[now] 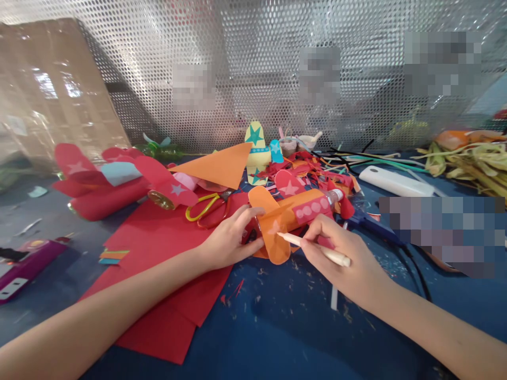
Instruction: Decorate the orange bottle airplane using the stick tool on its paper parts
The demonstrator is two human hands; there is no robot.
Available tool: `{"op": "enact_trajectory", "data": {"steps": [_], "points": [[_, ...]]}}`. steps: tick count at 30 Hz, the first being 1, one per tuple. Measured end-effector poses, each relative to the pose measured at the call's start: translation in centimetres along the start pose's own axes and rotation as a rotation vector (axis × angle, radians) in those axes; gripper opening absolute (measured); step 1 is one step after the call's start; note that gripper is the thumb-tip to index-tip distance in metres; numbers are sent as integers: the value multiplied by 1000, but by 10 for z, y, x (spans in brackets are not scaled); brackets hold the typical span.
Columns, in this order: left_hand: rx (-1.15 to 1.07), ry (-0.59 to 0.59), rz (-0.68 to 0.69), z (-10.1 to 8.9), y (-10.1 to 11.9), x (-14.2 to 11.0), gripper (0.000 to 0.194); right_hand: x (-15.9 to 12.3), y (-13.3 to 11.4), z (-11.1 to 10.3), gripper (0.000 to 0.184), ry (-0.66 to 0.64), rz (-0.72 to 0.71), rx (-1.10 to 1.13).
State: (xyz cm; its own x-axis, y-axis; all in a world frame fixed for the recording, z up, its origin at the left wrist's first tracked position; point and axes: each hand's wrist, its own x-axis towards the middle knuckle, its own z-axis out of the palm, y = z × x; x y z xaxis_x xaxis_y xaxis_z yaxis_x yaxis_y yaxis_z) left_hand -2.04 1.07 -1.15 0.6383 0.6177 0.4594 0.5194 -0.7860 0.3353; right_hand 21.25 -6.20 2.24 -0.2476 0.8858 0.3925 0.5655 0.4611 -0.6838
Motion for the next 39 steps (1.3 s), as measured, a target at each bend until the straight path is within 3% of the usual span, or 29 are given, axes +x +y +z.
{"op": "enact_trajectory", "data": {"steps": [39], "points": [[-27,-17,-38,0,1,0,45,1,0,-1,16,11,11,-36]]}}
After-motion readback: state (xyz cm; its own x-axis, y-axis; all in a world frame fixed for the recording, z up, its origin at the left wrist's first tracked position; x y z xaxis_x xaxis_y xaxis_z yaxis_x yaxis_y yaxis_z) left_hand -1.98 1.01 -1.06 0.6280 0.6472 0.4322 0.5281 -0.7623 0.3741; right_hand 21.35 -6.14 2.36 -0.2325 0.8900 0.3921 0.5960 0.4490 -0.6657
